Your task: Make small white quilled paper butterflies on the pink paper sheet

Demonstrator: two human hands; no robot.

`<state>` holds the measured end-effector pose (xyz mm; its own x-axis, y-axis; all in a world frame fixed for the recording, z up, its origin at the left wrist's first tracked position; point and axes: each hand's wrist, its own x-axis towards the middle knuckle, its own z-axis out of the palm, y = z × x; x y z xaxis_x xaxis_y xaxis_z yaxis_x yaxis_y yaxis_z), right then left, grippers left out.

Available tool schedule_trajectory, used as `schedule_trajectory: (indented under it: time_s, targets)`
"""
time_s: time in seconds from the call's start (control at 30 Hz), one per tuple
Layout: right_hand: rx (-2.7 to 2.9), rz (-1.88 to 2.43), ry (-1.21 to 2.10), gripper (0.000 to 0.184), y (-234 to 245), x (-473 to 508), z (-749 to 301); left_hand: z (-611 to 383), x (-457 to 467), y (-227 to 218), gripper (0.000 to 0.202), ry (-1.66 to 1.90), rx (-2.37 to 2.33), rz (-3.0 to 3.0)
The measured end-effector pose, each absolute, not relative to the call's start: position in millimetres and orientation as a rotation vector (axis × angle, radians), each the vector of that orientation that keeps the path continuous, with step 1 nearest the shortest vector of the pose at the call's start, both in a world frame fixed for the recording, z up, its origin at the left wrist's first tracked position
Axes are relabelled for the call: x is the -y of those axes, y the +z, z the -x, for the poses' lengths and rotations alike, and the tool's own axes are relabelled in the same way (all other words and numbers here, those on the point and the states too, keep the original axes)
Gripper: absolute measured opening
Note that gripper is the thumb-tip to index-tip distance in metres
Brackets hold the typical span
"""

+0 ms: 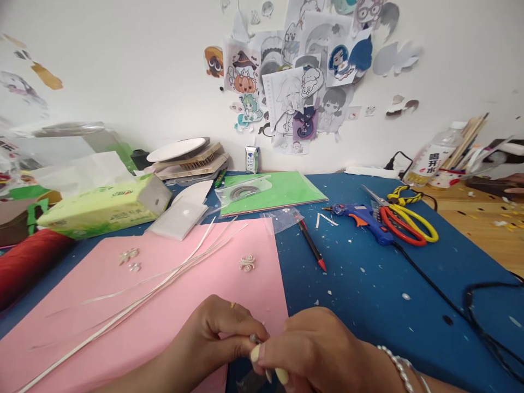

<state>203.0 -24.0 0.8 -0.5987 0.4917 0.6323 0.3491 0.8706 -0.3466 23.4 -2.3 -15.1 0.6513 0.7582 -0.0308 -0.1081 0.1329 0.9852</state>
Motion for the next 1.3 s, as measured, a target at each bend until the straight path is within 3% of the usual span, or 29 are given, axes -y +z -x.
schedule_trajectory:
  time_s: [0.7, 1.3]
  targets:
    - [2.189, 0.533, 0.329, 0.016, 2.2, 19.8, -194.7, -26.6, 0.6, -11.2, 0.012, 0.600, -0.572, -1.004]
    - [2.228, 0.550, 0.303, 0.016, 3.5, 21.4, -195.0, -26.9, 4.0, -16.9, 0.024, 0.623, -0.553, -1.010]
